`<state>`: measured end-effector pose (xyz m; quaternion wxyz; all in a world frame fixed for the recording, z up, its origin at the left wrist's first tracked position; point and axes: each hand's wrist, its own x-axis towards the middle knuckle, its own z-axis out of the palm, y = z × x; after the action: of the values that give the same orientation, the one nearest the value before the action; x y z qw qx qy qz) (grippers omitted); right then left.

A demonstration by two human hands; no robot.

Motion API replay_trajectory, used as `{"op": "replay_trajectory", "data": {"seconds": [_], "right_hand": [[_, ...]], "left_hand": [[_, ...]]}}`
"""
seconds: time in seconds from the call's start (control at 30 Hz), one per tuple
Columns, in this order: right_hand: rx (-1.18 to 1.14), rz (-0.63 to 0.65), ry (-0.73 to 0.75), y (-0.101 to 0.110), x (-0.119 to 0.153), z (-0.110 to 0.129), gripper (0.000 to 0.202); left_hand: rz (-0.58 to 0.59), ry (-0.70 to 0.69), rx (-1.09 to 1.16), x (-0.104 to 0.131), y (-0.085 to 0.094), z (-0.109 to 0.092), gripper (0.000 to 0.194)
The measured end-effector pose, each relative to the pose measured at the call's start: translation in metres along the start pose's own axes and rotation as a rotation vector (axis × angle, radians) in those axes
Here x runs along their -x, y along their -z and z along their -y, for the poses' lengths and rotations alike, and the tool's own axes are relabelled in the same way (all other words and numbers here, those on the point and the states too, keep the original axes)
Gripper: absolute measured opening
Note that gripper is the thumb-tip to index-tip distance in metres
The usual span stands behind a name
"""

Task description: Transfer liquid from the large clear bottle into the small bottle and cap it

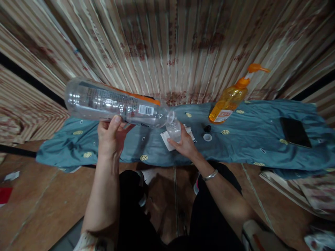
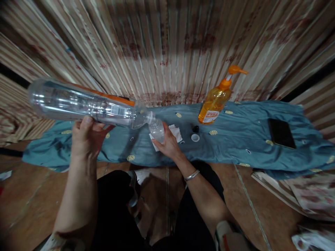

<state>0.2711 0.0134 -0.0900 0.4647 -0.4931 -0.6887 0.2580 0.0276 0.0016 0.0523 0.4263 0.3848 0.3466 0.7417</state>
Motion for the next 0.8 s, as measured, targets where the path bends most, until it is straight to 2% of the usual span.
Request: {"op": "replay_trajectory", "data": {"seconds": [0.13, 0.23, 0.4, 0.47, 0.63, 0.8], "right_hand": [[-0.011, -0.012, -0.007, -0.001, -0.001, -0.003, 0.087], [-0.017, -0.012, -0.013, -0.001, -0.002, -0.004, 0.086], [-0.022, -0.014, -0.023, 0.000, -0.002, -0.004, 0.087], [-0.024, -0.019, -0.036, 0.001, -0.002, -0.004, 0.089], [-0.006, -0.023, -0.063, 0.002, -0.001, -0.005, 0.091], [0.029, -0.043, -0.048, 0.002, 0.000, -0.007, 0.088]], "left_hand": [[-0.031, 0.082, 0.017, 0.003, 0.008, 0.013, 0.049], [-0.122, 0.196, 0.138, 0.008, 0.011, 0.024, 0.050], [-0.263, 0.491, 0.297, 0.016, 0.006, 0.037, 0.029], [-0.292, 0.550, 0.329, 0.016, 0.003, 0.044, 0.025], [-0.360, 0.667, 0.414, 0.013, -0.005, 0.061, 0.026], [-0.409, 0.755, 0.514, 0.010, -0.014, 0.072, 0.041]]}}
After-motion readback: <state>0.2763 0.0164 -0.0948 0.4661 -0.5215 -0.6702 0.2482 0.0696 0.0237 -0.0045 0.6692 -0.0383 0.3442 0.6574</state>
